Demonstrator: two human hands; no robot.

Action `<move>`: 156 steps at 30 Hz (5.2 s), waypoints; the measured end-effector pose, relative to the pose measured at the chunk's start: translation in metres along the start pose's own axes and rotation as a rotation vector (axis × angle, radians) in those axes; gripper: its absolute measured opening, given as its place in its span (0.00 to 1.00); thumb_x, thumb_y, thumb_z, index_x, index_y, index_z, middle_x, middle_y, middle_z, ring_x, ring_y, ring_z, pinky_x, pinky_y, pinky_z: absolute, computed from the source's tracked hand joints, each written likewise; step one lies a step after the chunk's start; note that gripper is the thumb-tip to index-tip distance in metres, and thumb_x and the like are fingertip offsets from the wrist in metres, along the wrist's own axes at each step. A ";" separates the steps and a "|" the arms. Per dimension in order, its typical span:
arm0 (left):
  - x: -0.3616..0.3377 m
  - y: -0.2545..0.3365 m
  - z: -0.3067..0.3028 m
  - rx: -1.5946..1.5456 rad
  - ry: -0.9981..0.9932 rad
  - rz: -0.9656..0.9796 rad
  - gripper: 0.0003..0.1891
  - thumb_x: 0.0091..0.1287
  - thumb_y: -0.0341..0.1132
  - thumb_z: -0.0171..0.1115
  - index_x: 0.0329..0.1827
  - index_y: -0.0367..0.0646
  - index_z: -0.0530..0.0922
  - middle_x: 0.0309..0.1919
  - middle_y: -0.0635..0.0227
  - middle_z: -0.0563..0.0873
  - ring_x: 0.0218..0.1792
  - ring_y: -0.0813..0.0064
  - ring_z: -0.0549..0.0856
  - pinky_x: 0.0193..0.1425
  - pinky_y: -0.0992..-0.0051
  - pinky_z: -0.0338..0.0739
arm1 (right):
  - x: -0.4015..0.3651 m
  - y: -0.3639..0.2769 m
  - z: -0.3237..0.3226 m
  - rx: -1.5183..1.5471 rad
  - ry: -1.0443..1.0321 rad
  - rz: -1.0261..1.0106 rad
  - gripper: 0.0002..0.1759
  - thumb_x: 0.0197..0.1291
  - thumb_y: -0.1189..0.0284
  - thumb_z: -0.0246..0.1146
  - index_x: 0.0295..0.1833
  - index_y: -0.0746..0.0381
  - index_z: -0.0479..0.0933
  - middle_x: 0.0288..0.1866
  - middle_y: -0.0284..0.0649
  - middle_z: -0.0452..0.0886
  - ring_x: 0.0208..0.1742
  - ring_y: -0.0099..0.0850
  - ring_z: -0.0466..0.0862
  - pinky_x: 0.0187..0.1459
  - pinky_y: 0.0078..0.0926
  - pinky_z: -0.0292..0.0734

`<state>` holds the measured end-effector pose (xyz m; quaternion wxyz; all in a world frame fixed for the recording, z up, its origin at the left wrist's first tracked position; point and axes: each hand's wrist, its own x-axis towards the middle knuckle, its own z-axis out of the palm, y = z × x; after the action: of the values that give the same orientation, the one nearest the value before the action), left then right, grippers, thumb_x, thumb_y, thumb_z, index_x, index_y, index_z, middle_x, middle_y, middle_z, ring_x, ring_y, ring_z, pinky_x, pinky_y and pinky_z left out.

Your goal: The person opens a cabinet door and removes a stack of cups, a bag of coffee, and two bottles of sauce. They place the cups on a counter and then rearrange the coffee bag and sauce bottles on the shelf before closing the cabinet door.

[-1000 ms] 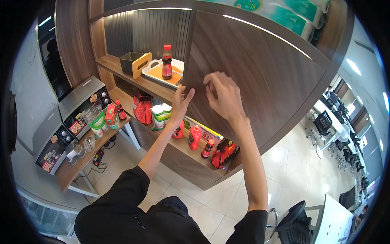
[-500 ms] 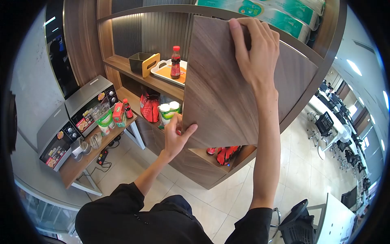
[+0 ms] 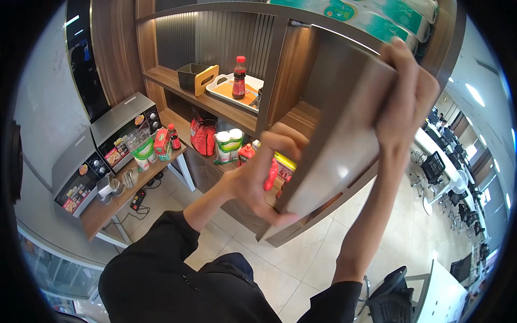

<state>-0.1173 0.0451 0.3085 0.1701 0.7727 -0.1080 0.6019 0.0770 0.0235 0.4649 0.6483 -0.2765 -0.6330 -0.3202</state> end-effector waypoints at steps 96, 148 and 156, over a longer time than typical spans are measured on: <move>-0.324 -0.273 0.202 0.505 -0.306 -1.355 0.26 0.76 0.59 0.51 0.37 0.49 0.88 0.20 0.64 0.87 0.30 0.54 0.89 0.38 0.54 0.82 | -0.545 -0.021 -0.322 -0.757 0.164 1.465 0.13 0.75 0.60 0.56 0.56 0.55 0.74 0.51 0.31 0.79 0.51 0.25 0.79 0.55 0.30 0.73; -0.304 -0.047 0.064 0.316 -0.082 -0.509 0.05 0.60 0.24 0.69 0.39 0.34 0.86 0.21 0.62 0.85 0.19 0.65 0.86 0.24 0.68 0.78 | -0.457 0.002 0.004 0.244 -0.118 1.410 0.17 0.77 0.65 0.58 0.37 0.65 0.74 0.28 0.25 0.69 0.32 0.16 0.64 0.32 0.21 0.60; -0.204 -0.002 0.010 0.369 0.007 -0.250 0.12 0.52 0.22 0.74 0.41 0.33 0.87 0.15 0.72 0.73 0.13 0.75 0.73 0.19 0.76 0.69 | -0.342 -0.042 0.045 0.463 0.243 1.281 0.14 0.77 0.67 0.58 0.36 0.61 0.78 0.28 0.25 0.75 0.28 0.13 0.67 0.29 0.17 0.59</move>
<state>-0.1589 0.0350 0.1084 0.0993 0.7960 0.1011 0.5885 0.0178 0.0534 0.1235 0.8184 -0.4124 -0.3198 0.2405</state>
